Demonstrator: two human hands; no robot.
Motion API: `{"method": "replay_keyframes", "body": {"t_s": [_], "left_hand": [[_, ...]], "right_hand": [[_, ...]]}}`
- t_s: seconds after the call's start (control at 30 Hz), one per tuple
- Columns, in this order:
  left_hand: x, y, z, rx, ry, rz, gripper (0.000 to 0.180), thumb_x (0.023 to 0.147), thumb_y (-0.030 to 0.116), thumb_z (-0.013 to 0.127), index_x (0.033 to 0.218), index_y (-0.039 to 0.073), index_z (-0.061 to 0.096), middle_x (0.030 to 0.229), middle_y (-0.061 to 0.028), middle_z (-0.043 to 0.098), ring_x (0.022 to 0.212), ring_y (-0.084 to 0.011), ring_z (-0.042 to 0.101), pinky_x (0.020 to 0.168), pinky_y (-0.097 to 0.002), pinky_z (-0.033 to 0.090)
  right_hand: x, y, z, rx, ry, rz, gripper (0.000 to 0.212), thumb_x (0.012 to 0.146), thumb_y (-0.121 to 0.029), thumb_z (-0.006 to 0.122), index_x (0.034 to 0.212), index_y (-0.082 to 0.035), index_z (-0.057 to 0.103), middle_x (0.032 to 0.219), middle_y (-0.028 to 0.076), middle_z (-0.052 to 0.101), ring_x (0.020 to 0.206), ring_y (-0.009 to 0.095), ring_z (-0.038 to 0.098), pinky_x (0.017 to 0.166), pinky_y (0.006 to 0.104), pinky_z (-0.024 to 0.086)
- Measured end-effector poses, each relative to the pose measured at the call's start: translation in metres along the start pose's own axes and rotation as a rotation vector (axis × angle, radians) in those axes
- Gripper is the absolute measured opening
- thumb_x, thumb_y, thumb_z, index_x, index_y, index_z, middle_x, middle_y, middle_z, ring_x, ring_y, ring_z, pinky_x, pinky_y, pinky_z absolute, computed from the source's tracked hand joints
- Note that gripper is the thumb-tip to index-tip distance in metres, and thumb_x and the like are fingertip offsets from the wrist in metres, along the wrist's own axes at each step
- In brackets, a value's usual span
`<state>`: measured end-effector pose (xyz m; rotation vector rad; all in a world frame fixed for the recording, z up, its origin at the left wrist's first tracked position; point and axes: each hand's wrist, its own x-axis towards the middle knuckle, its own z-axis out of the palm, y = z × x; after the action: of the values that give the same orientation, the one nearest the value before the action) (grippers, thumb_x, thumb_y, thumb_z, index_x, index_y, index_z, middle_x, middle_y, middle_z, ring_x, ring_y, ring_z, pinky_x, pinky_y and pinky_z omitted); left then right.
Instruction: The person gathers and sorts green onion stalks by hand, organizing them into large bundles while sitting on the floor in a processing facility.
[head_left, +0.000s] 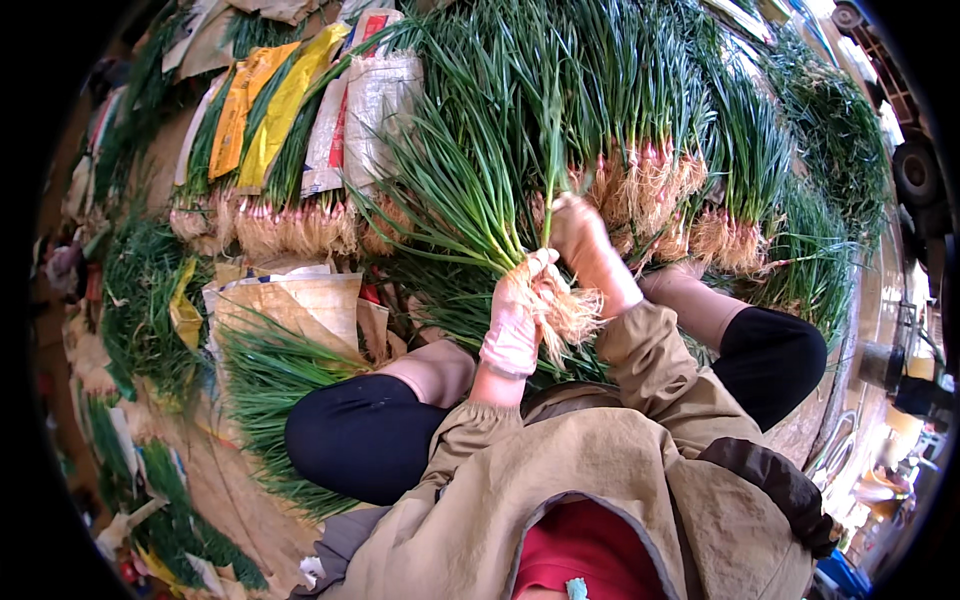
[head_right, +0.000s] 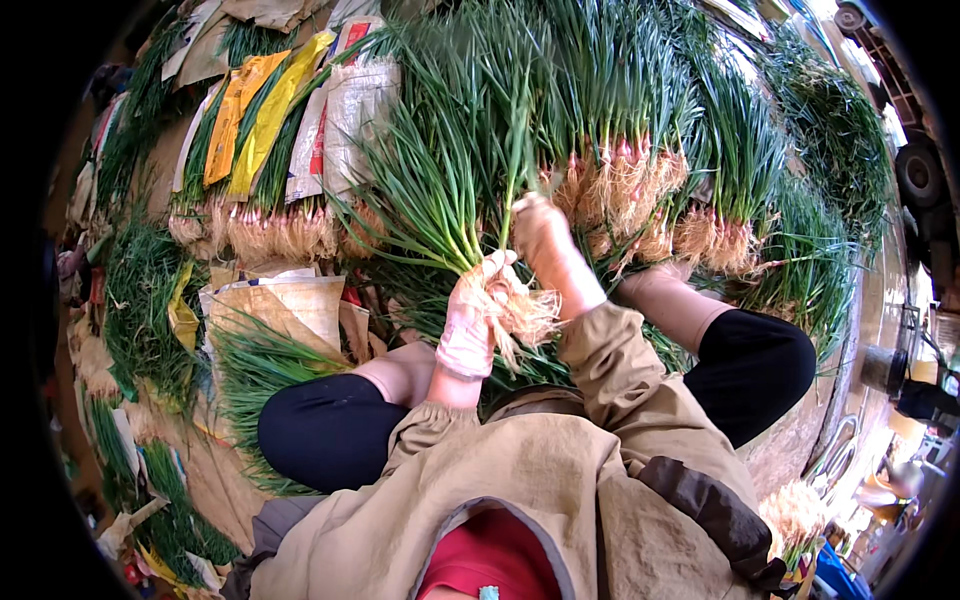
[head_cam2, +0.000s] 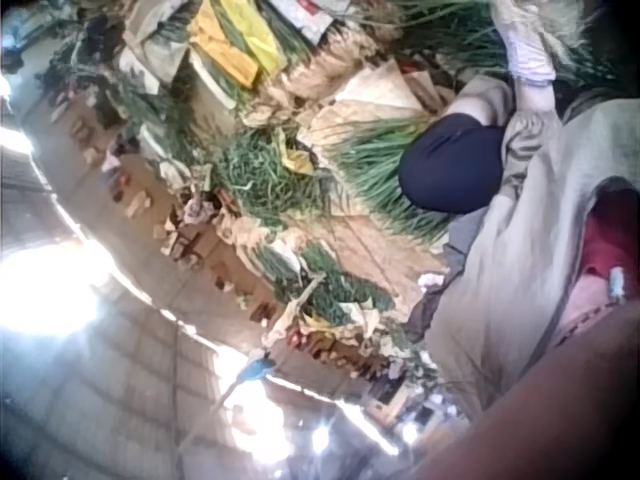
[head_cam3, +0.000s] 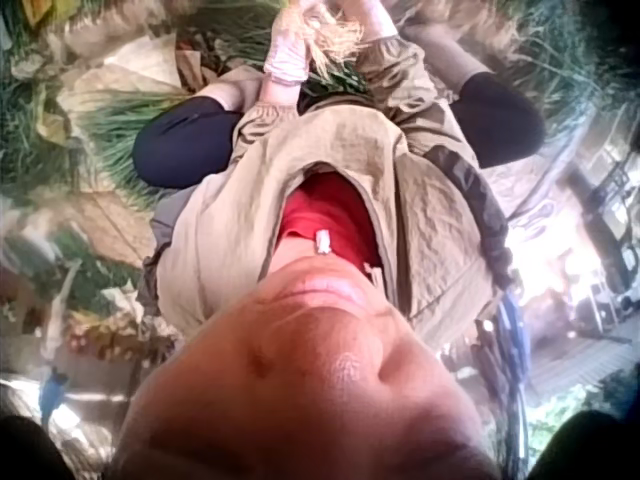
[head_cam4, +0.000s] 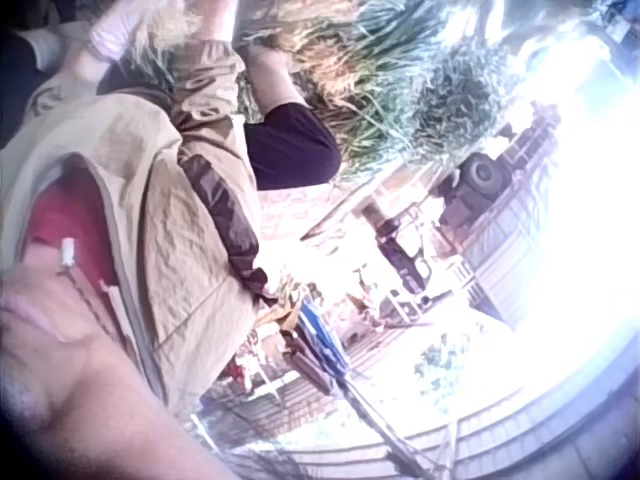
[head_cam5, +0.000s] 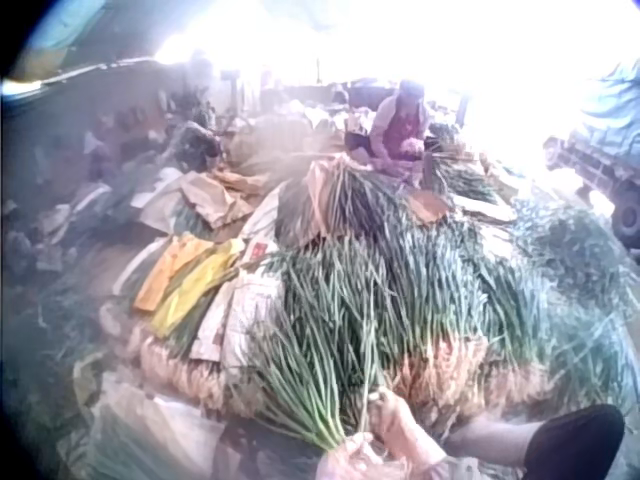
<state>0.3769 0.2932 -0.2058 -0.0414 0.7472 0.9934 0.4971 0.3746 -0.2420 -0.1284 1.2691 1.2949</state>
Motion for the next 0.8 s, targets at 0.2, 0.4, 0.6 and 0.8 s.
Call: {"method": "replay_keyframes", "body": {"t_s": [0.2, 0.4, 0.6, 0.8], "left_hand": [[-0.002, -0.01, 0.01, -0.008, -0.121, -0.082, 0.026, 0.089, 0.022, 0.053, 0.101, -0.001, 0.057, 0.065, -0.0053, 0.058, 0.057, -0.0156, 0.058, 0.054, -0.0277, 0.051], [-0.012, 0.001, 0.004, 0.125, -0.077, -0.075, 0.027, 0.089, 0.024, 0.054, 0.101, 0.0, 0.058, 0.071, -0.0072, 0.06, 0.05, -0.0057, 0.047, 0.045, -0.016, 0.037], [0.005, -0.004, -0.001, 0.08, -0.029, -0.074, 0.016, 0.089, 0.017, 0.053, 0.094, 0.002, 0.058, 0.072, -0.008, 0.06, 0.057, -0.0162, 0.056, 0.054, -0.0292, 0.049], [0.012, -0.005, -0.014, -0.122, -0.111, -0.045, 0.016, 0.089, 0.016, 0.054, 0.09, 0.001, 0.058, 0.064, -0.0061, 0.057, 0.051, -0.0159, 0.055, 0.046, -0.0229, 0.045]], "right_hand": [[0.013, -0.138, 0.007, 1.646, 0.45, -0.155, 0.016, 0.085, -0.018, 0.057, 0.095, -0.006, 0.062, 0.086, 0.007, 0.062, 0.078, 0.015, 0.056, 0.072, 0.0262, 0.047], [-0.043, -0.04, 0.001, 3.771, 0.6, -0.169, 0.023, 0.089, -0.022, 0.053, 0.091, -0.002, 0.064, 0.085, 0.008, 0.06, 0.076, 0.01, 0.054, 0.068, 0.0225, 0.044], [-0.051, 0.019, 0.018, 3.346, 0.675, 0.755, 0.033, 0.092, -0.03, 0.048, 0.088, 0.001, 0.06, 0.066, 0.004, 0.058, 0.057, 0.011, 0.051, 0.054, 0.0248, 0.042], [0.007, 0.004, -0.004, 4.517, 0.123, 0.599, 0.019, 0.09, -0.021, 0.048, 0.082, -0.006, 0.057, 0.054, -0.002, 0.047, 0.041, 0.008, 0.043, 0.036, 0.0219, 0.036]]}}
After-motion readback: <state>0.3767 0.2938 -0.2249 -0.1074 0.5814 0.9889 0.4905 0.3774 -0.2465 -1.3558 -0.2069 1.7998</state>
